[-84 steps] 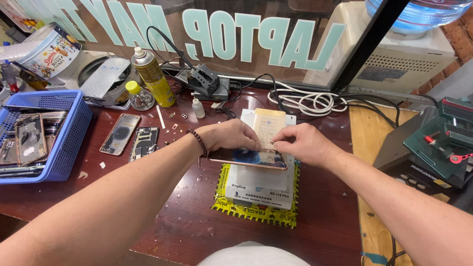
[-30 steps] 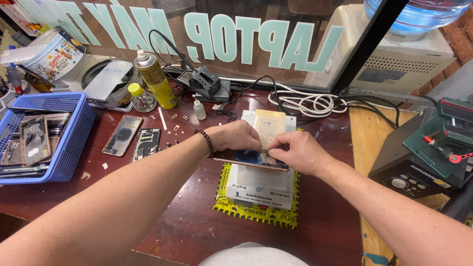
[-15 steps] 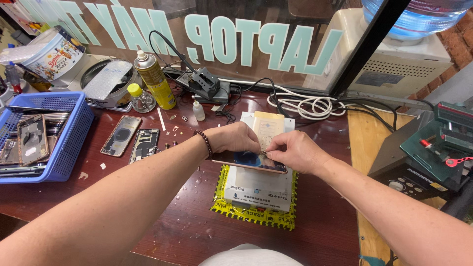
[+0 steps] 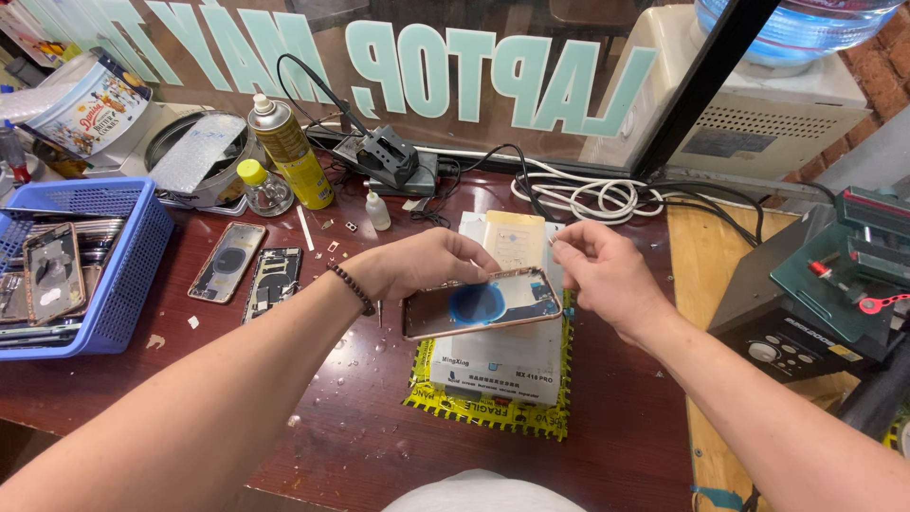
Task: The person uses a small metal tool to scrape and clean the interior edges of a disassembled smartphone chassis. They repeatedly scrape along the frame and around the camera module area, removing residue or adhesive from the device's internal housing.
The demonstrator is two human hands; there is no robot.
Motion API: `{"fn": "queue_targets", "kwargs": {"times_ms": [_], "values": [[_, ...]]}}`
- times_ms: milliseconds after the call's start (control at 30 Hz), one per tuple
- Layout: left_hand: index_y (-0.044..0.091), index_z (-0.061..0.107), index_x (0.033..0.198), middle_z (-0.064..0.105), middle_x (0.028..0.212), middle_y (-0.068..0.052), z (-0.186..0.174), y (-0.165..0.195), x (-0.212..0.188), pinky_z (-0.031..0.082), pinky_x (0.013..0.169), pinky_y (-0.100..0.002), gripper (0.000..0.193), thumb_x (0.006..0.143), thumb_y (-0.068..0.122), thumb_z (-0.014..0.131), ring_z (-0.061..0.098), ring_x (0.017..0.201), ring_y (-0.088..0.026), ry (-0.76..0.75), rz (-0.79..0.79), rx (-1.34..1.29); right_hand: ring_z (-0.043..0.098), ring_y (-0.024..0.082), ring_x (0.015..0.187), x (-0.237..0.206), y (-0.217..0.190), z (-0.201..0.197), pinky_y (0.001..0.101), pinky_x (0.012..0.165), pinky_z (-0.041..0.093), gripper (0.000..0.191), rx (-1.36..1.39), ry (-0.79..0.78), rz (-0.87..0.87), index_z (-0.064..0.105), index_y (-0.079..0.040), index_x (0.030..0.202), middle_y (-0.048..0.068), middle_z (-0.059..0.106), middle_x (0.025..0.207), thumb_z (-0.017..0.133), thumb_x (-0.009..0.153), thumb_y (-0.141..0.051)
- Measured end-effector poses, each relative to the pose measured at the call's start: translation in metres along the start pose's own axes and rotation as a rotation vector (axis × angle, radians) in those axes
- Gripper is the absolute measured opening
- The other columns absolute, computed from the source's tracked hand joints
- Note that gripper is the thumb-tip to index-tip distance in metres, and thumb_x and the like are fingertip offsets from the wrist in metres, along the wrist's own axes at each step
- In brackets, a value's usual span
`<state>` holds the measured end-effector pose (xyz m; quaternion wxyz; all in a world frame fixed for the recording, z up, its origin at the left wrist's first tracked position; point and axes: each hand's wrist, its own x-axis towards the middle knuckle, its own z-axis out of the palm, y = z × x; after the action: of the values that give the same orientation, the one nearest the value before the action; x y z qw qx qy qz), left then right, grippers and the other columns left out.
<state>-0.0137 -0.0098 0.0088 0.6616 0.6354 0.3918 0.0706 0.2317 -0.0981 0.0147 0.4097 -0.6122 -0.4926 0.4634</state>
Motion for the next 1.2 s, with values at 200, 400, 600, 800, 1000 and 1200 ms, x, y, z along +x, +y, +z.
{"fn": "queue_targets", "kwargs": {"times_ms": [200,400,600,800,1000,1200], "values": [[0.005,0.073,0.120,0.071,0.087,0.001,0.014,0.016,-0.024,0.052,0.067,-0.022,0.027,0.093,0.007,0.066,0.062,0.075,-0.004,0.071,0.196,-0.066,0.040,0.000,0.049,-0.024,-0.021,-0.006,0.0184,0.040,0.028,0.025,0.353,-0.185,0.093,0.070,-0.005,0.107,-0.005,0.054,0.066,0.063,0.100,-0.028],[0.005,0.073,0.116,0.069,0.082,0.001,0.019,0.028,-0.034,0.050,0.064,-0.021,0.024,0.094,0.007,0.066,0.061,0.071,-0.003,0.105,0.253,-0.028,0.047,0.000,0.051,-0.026,-0.034,-0.005,0.0185,0.042,0.032,0.019,0.335,-0.113,0.107,0.071,-0.008,0.108,-0.006,0.063,0.073,0.066,0.095,-0.021],[0.004,0.075,0.114,0.075,0.089,0.001,0.019,0.030,-0.034,0.055,0.072,-0.020,0.022,0.094,0.007,0.066,0.065,0.079,-0.003,0.113,0.225,-0.087,0.046,0.000,0.053,-0.023,-0.030,-0.004,0.0185,0.044,0.032,0.019,0.375,-0.129,0.064,0.071,-0.006,0.109,-0.006,0.058,0.071,0.068,0.097,-0.020],[0.006,0.077,0.111,0.075,0.087,0.000,0.017,0.028,-0.033,0.057,0.069,-0.021,0.021,0.094,0.009,0.065,0.066,0.075,-0.003,0.152,0.188,0.005,0.044,0.000,0.051,-0.023,-0.025,-0.005,0.0185,0.042,0.029,0.020,0.371,-0.156,0.095,0.071,-0.006,0.109,-0.007,0.061,0.072,0.066,0.095,-0.019],[0.003,0.071,0.111,0.072,0.084,-0.003,0.018,0.024,-0.030,0.052,0.060,-0.022,0.019,0.093,0.004,0.067,0.064,0.070,-0.005,0.128,0.145,-0.092,0.045,0.000,0.054,-0.020,-0.023,-0.004,0.0178,0.046,0.035,0.021,0.406,-0.145,0.095,0.071,-0.005,0.112,-0.005,0.065,0.078,0.065,0.098,-0.019],[0.004,0.073,0.115,0.073,0.083,-0.001,0.020,0.023,-0.029,0.058,0.064,-0.024,0.027,0.088,0.004,0.065,0.067,0.070,-0.007,0.140,0.114,-0.068,0.048,0.001,0.053,-0.017,-0.010,-0.005,0.0193,0.046,0.040,0.025,0.342,-0.125,0.168,0.071,-0.008,0.114,-0.005,0.066,0.076,0.062,0.095,-0.023]]}}
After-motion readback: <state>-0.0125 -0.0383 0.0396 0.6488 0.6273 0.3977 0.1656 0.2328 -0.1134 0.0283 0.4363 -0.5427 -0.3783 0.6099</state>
